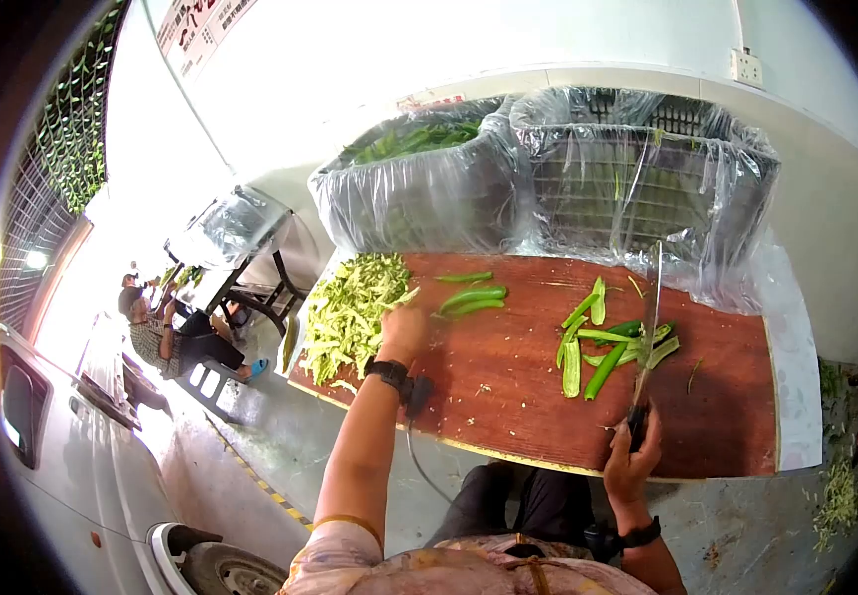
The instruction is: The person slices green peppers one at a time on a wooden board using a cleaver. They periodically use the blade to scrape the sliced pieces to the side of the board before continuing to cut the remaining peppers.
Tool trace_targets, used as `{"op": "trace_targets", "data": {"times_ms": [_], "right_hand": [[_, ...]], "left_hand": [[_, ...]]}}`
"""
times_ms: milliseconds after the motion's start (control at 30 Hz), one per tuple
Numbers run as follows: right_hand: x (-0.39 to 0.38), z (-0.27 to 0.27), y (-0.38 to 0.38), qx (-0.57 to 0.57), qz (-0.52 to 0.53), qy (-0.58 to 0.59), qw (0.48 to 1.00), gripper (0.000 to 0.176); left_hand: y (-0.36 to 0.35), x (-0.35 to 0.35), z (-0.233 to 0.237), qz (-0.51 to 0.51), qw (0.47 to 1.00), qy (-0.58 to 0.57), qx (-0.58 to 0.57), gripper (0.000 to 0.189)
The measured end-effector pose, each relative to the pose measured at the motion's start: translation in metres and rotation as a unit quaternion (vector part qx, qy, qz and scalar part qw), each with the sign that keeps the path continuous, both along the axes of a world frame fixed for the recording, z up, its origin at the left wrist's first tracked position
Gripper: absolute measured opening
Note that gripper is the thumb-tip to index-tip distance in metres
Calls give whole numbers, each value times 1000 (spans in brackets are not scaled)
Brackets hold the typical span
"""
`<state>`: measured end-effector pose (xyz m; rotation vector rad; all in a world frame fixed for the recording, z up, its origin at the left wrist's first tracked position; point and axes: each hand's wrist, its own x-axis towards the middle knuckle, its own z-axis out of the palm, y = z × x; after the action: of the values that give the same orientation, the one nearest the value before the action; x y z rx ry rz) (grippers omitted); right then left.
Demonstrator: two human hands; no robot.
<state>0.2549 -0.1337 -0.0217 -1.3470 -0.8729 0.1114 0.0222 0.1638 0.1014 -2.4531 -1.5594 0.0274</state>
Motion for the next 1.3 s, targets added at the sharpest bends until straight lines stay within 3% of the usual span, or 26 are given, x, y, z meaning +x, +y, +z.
{"op": "trace_targets", "data": {"times_ms": [33, 100, 167, 233, 300, 367, 500, 600, 633, 700, 833, 900, 933, 1033, 1100, 1167, 1233, 1300], "right_hand": [[1, -4, -1, -10, -4, -31, 999, 45], [1, -6, -2, -22, -7, -62, 998, 45], [0, 1, -4, -28, 0, -74, 997, 45], [3, -7, -4, -35, -12, -88, 995, 45], [5, -8, -4, -43, -24, -102, 994, 45], [0, -3, -4, -8, -7, -42, 999, 45], [-1, 3, -5, -4, 2, -44, 999, 44], [-3, 1, -4, -4, 11, -23, 1000, 45], [-4, 4, -6, -12, 13, -3, 1000, 44], [-4, 6, -3, -16, 23, 14, 999, 43], [-2, -3, 2, 27, 35, -7, 999, 45], [-2, -2, 2, 43, 49, 108, 992, 45], [-1, 3, 0, 28, 63, 139, 988, 43], [6, 8, -1, 26, 111, 198, 974, 43], [3, 15, -3, 13, 120, 181, 976, 42], [-1, 24, -3, 24, 216, 204, 955, 41], [-19, 50, -5, 18, 272, 283, 920, 36], [-25, 37, -2, 29, 329, 381, 864, 35]], "left_hand": [[0, 6, 1, 0, 1000, 2, 0, 24], [-4, 29, -2, -93, 986, -136, -23, 25], [2, 51, -21, -113, 990, -86, -14, 26], [-2, 67, -31, -114, 977, -176, -31, 29], [-5, 75, -37, -138, 971, -194, 2, 25], [-9, 77, -38, -153, 964, -217, 1, 26], [-19, 64, -38, -136, 974, -181, -12, 26], [-35, 47, -36, -167, 935, -312, -12, 24], [-51, 43, -34, -160, 936, -312, -12, 24], [-89, 36, -32, -211, 923, -290, -140, 25], [-107, 15, -73, -273, 921, -264, -89, 29], [-89, -8, -73, -135, 982, -127, -23, 26], [-80, -19, -60, -98, 993, -50, -46, 23], [-89, -51, -38, -91, 945, -308, 65, 23], [-95, -57, -42, -106, 945, -293, 94, 24], [-99, -56, -46, -128, 944, -278, 121, 25], [-103, -50, -48, -148, 957, -222, 111, 22], [-108, -40, -50, -139, 963, -200, 117, 20]]}}
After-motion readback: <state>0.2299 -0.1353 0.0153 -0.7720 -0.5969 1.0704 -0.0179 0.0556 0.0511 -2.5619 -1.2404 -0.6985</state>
